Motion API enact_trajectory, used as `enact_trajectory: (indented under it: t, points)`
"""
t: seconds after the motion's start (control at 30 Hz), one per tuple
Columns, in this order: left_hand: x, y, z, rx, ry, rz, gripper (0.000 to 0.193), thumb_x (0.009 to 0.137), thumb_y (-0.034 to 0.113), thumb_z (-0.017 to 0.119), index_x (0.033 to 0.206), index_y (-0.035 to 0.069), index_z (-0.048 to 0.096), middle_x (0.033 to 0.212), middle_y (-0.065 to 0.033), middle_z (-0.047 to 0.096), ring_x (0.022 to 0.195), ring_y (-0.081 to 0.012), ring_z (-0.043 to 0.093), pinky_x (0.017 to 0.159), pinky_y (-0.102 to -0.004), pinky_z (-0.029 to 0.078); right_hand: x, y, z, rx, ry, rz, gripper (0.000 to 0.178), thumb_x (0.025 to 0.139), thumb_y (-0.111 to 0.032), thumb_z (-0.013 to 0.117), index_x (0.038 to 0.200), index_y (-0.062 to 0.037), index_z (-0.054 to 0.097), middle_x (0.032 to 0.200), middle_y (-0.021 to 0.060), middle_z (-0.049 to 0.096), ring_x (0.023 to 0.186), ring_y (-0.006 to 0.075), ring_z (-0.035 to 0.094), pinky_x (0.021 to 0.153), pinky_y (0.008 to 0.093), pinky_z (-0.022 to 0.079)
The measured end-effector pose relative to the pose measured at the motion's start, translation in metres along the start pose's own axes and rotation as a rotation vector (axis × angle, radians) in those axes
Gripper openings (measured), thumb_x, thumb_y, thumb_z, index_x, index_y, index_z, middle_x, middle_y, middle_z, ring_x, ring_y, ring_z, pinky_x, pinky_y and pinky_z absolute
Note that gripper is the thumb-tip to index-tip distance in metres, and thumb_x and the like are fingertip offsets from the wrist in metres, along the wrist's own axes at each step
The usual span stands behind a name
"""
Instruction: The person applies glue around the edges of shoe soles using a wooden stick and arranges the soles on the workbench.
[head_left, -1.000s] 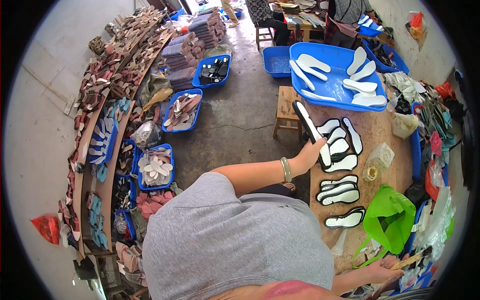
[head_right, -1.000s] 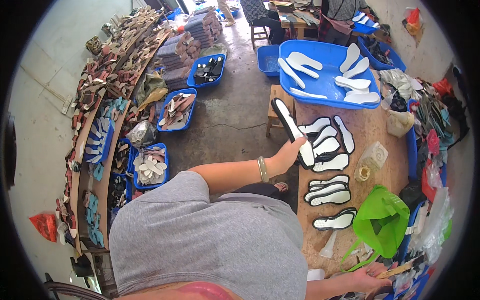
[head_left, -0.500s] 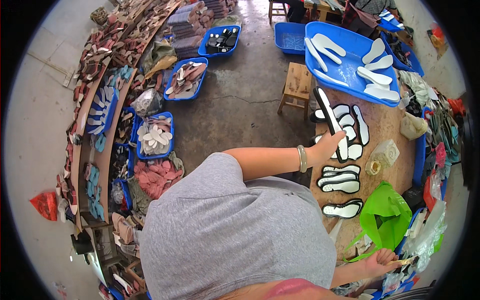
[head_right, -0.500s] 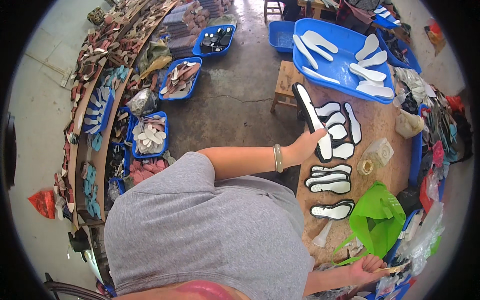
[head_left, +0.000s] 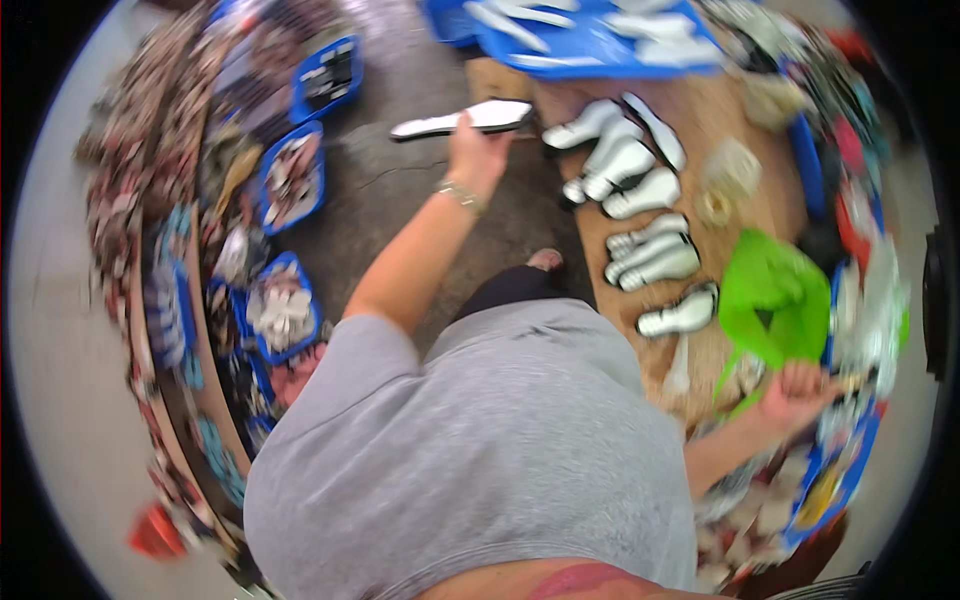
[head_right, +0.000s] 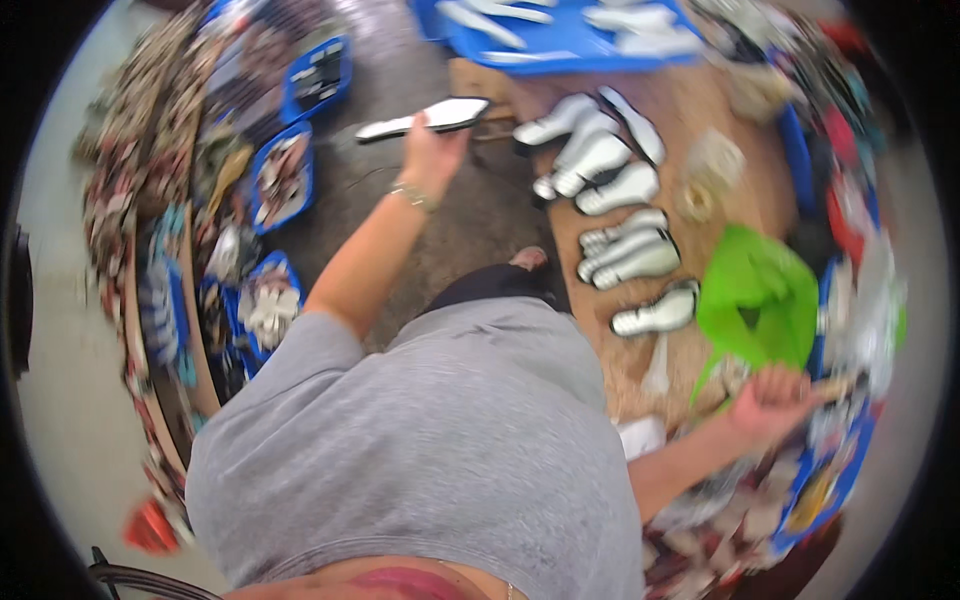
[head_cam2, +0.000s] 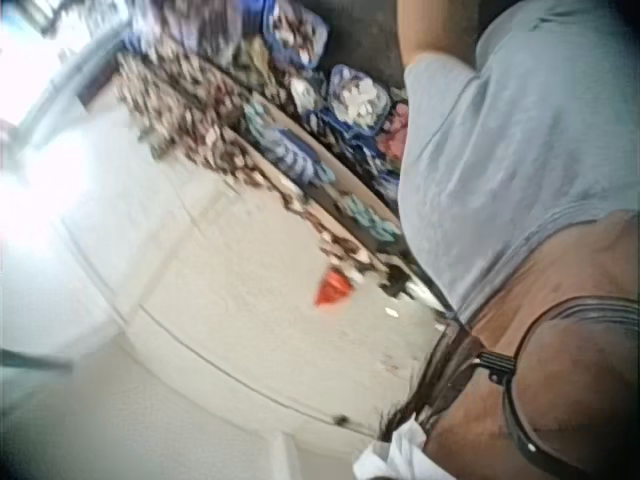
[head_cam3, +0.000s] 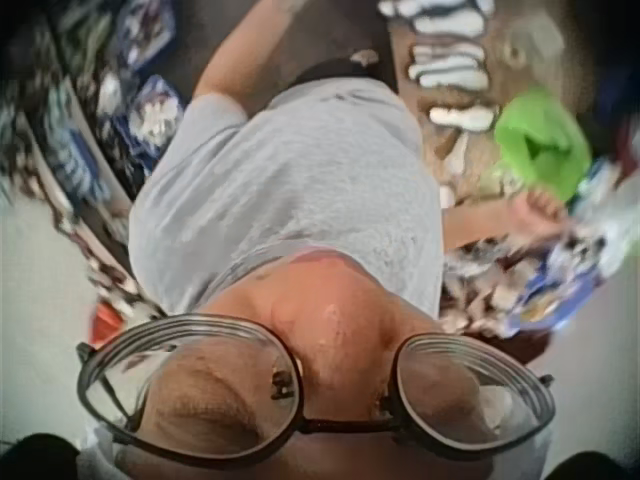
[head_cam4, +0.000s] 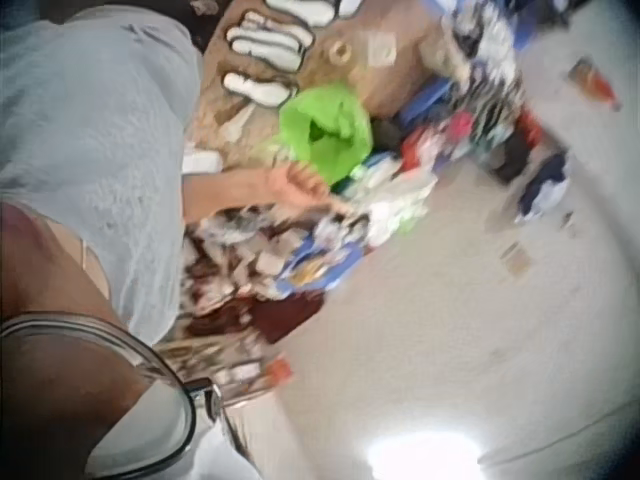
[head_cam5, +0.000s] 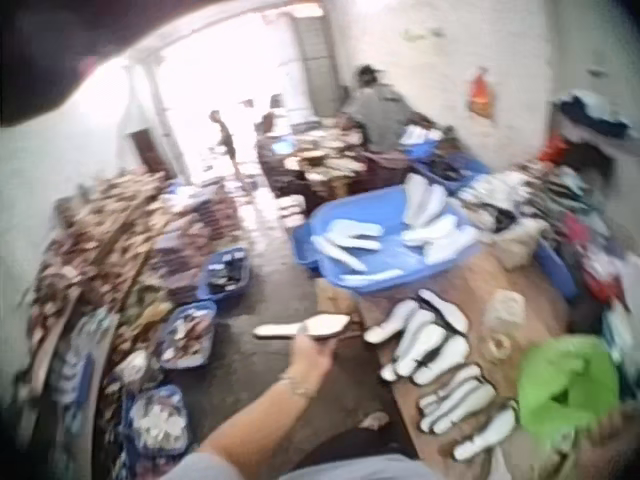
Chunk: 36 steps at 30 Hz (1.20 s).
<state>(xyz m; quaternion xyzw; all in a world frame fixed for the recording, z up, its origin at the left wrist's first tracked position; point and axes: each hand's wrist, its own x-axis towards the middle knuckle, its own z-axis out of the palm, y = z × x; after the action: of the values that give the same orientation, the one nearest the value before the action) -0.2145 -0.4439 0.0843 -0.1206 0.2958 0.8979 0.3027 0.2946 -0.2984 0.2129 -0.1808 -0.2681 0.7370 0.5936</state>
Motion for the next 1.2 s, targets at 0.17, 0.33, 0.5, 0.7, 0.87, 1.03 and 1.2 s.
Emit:
enact_trajectory:
  t: [0.17, 0.33, 0.5, 0.7, 0.87, 1.03, 1.2]
  points:
    - [-0.058, -0.064, 0.002, 0.382, -0.228, -0.273, 0.031, 0.095, 0.019, 0.046, 0.119, -0.001, 0.048, 0.115, -0.0124, 0.059, 0.106, -0.0244, 0.059, 0.086, -0.0373, 0.051, -0.015, 0.022, 0.002, 0.066, 0.033, 0.002, 0.035, 0.098, -0.03, 0.044, 0.074, -0.0066, 0.053, 0.05, -0.0034, 0.027, 0.042, 0.0081, 0.021, 0.04, 0.0239, 0.019]
    - [-0.082, -0.12, 0.003, 0.546, -0.346, -0.492, 0.032, 0.089, 0.013, 0.06, 0.118, 0.003, 0.05, 0.112, -0.0068, 0.06, 0.102, -0.02, 0.06, 0.086, -0.0356, 0.05, -0.038, 0.023, -0.006, 0.055, 0.206, -0.05, 0.036, 0.099, -0.034, 0.042, 0.076, -0.0083, 0.052, 0.049, -0.0042, 0.026, 0.041, 0.0063, 0.019, 0.039, 0.023, 0.016]
    - [-0.087, -0.144, 0.02, 0.567, -0.365, -0.571, 0.031, 0.089, 0.011, 0.061, 0.118, 0.005, 0.052, 0.114, -0.0066, 0.06, 0.106, -0.0214, 0.059, 0.09, -0.0379, 0.048, -0.067, 0.011, -0.025, 0.054, 0.29, -0.113, 0.035, 0.099, -0.034, 0.043, 0.077, -0.0079, 0.051, 0.05, -0.0041, 0.026, 0.041, 0.0063, 0.02, 0.04, 0.0229, 0.017]
    - [-0.076, -0.162, 0.017, 0.597, -0.365, -0.648, 0.032, 0.088, 0.012, 0.062, 0.118, 0.005, 0.052, 0.114, -0.0069, 0.061, 0.105, -0.0228, 0.06, 0.088, -0.0392, 0.05, -0.09, 0.001, -0.031, -0.012, 0.342, -0.238, 0.034, 0.099, -0.034, 0.044, 0.078, -0.0082, 0.05, 0.051, -0.0043, 0.027, 0.042, 0.0062, 0.021, 0.04, 0.0229, 0.017]
    - [-0.039, -0.183, 0.004, 0.551, -0.264, -0.656, 0.027, 0.092, 0.015, 0.057, 0.116, 0.005, 0.052, 0.113, -0.0073, 0.06, 0.103, -0.0222, 0.059, 0.086, -0.0386, 0.05, -0.096, 0.002, -0.028, -0.035, 0.382, -0.24, 0.033, 0.098, -0.034, 0.046, 0.08, -0.0079, 0.052, 0.051, -0.0053, 0.026, 0.043, 0.0055, 0.021, 0.041, 0.0222, 0.018]
    - [0.0, -0.201, -0.011, 0.651, -0.207, -0.666, 0.053, 0.09, 0.038, 0.061, 0.125, 0.005, 0.04, 0.122, -0.0129, 0.049, 0.109, -0.0266, 0.051, 0.089, -0.0409, 0.047, -0.104, 0.004, -0.018, -0.11, 0.49, -0.286, 0.033, 0.098, -0.034, 0.047, 0.078, -0.0078, 0.051, 0.051, -0.006, 0.026, 0.043, 0.0047, 0.021, 0.042, 0.0213, 0.019]
    - [-0.044, -0.217, -0.048, 1.277, -0.339, -0.703, 0.045, 0.09, 0.033, 0.06, 0.119, 0.002, 0.046, 0.1, -0.0097, 0.054, 0.09, -0.0194, 0.056, 0.074, -0.0319, 0.05, -0.121, 0.001, -0.024, -0.14, 0.578, -0.321, 0.033, 0.098, -0.033, 0.046, 0.078, -0.0079, 0.05, 0.051, -0.0061, 0.025, 0.044, 0.0043, 0.02, 0.042, 0.021, 0.018]
